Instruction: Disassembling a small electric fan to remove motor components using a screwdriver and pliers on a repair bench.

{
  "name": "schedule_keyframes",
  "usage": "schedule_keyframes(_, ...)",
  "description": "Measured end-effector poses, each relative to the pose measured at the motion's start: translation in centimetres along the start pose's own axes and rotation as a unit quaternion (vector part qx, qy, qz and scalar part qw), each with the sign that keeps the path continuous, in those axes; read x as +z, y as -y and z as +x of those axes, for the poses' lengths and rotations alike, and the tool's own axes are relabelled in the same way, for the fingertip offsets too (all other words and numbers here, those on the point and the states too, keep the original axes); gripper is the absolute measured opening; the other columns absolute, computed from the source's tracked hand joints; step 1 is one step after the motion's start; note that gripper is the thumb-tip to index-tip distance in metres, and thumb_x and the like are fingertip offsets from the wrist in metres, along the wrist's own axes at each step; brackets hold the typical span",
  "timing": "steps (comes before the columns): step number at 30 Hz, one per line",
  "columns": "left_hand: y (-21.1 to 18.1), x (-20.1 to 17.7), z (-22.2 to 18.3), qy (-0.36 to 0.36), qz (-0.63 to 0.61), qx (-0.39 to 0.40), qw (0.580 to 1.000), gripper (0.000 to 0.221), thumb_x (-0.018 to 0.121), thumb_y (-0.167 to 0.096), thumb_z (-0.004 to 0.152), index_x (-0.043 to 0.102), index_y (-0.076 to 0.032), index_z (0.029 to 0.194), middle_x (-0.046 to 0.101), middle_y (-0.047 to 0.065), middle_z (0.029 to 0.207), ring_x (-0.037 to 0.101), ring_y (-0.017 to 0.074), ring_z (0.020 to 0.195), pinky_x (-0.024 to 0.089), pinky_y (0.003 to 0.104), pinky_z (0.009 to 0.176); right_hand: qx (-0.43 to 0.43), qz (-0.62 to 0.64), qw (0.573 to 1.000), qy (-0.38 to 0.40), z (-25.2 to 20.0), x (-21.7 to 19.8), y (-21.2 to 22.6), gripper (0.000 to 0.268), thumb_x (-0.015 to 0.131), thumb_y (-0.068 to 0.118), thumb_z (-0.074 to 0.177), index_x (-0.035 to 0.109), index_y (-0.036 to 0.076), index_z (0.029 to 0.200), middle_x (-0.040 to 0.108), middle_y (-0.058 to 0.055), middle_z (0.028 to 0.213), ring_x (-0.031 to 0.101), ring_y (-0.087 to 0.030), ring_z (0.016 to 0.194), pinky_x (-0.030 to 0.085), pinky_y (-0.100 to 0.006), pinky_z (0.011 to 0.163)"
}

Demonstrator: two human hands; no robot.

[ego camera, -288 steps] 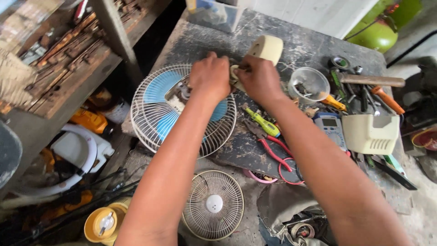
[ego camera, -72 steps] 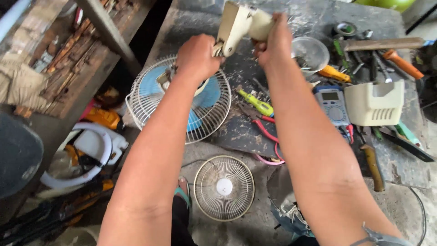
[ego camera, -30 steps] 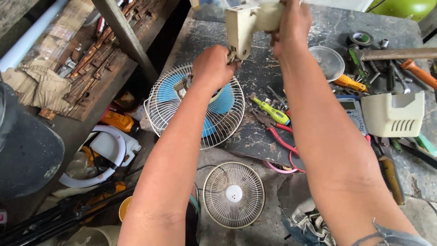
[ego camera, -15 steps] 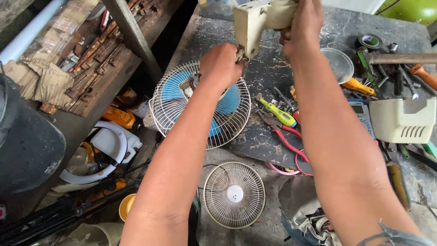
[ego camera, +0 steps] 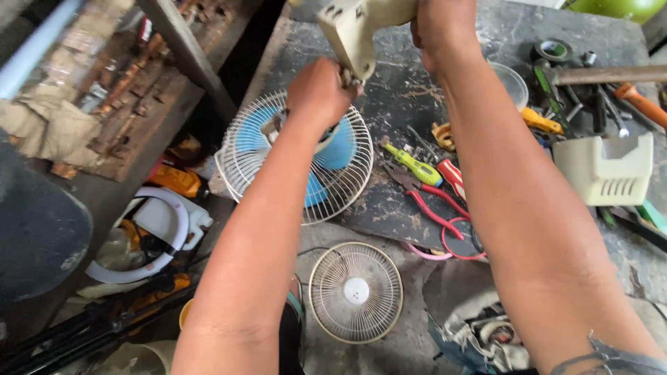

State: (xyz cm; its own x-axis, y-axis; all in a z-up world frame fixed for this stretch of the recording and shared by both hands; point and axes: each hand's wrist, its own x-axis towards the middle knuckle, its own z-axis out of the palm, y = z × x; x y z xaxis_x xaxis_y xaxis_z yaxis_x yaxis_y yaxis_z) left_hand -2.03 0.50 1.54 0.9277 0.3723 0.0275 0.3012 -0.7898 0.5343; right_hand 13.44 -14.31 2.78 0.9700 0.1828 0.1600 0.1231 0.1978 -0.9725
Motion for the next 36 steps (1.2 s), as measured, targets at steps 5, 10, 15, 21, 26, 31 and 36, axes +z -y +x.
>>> schedule_keyframes(5, -0.1, -0.8, -1.3, 0.011, 0.034, 0.01, 0.999, 0.048, 0.077, -0.046, 0.098, 0.053, -0.018, 0.068, 0.063, -0.001, 0.069, 0.062, 0.0171, 0.06, 0.048, 0.035, 0.054, 0.027, -0.036, 0.999, 0.007, -0.3, 1.0, 0.9, 0.029, 0.063, 0.037, 0.089, 0.042, 0.019, 0.084, 0.027, 0.002, 0.056, 0.025, -0.01, 0.041, 0.021, -0.03, 0.04)
schedule_keyframes(10, 0.4, 0.2, -2.0, -0.009, -0.025, 0.104, 0.994, 0.029, 0.078, -0.033, 0.086, 0.079, -0.006, 0.098, 0.075, 0.019, 0.089, 0.075, 0.043, 0.095, 0.061, 0.055, 0.081, 0.048, -0.078, 0.996, 0.003, -0.2, 0.5, 2.8, 0.032, 0.06, 0.042, 0.09, 0.038, 0.02, 0.081, 0.029, 0.002, 0.056, 0.026, -0.009, 0.041, 0.022, -0.029, 0.04)
schedule_keyframes(15, -1.0, -0.6, -2.2, 0.062, 0.049, 0.089, 0.993, 0.034, 0.077, -0.04, 0.098, 0.067, -0.011, 0.084, 0.06, 0.004, 0.062, 0.059, 0.0236, 0.054, 0.038, 0.041, 0.049, 0.108, -0.179, 0.977, -0.04, -2.3, 0.3, 5.0, 0.034, 0.058, 0.045, 0.092, 0.055, 0.017, 0.11, 0.048, -0.002, 0.072, 0.039, -0.009, 0.051, 0.029, -0.028, 0.043)
schedule_keyframes(21, -1.1, -0.8, -2.1, 0.064, 0.039, 0.086, 0.993, 0.044, 0.076, -0.042, 0.094, 0.071, -0.011, 0.124, 0.073, 0.002, 0.078, 0.068, 0.0179, 0.066, 0.055, 0.04, 0.063, 0.082, -0.094, 0.992, 0.016, -1.5, -0.3, 4.3, 0.031, 0.058, 0.045, 0.095, 0.047, 0.016, 0.1, 0.039, -0.001, 0.064, 0.027, -0.008, 0.043, 0.024, -0.03, 0.041)
schedule_keyframes(26, -1.2, -1.4, -2.3, 0.076, 0.024, 0.071, 0.994, 0.057, 0.074, -0.041, 0.093, 0.061, -0.013, 0.141, 0.071, 0.004, 0.132, 0.073, 0.0244, 0.103, 0.058, 0.046, 0.08, 0.07, -0.061, 0.996, 0.002, -1.9, -1.1, 3.9, 0.028, 0.061, 0.042, 0.09, 0.047, 0.019, 0.097, 0.035, 0.0, 0.067, 0.023, -0.009, 0.043, 0.019, -0.031, 0.04)
schedule_keyframes(31, -1.2, -1.7, -2.3, 0.082, 0.019, 0.068, 0.994, 0.054, 0.069, -0.041, 0.093, 0.061, -0.018, 0.141, 0.063, 0.003, 0.145, 0.065, 0.0308, 0.121, 0.053, 0.051, 0.088, 0.142, -0.08, 0.985, -0.048, -3.0, -2.0, 4.1, 0.033, 0.057, 0.04, 0.095, 0.047, 0.015, 0.114, 0.053, -0.007, 0.078, 0.034, -0.008, 0.044, 0.026, -0.027, 0.035)
schedule_keyframes(36, -1.0, -1.6, -1.9, 0.094, -0.001, 0.053, 0.994, 0.053, 0.067, -0.039, 0.095, 0.058, -0.018, 0.142, 0.059, 0.004, 0.149, 0.061, 0.0339, 0.126, 0.049, 0.052, 0.092, 0.198, -0.042, 0.975, -0.09, -4.1, -2.7, 3.9, 0.039, 0.057, 0.041, 0.095, 0.054, 0.015, 0.123, 0.056, -0.008, 0.092, 0.039, -0.007, 0.05, 0.032, -0.021, 0.036)
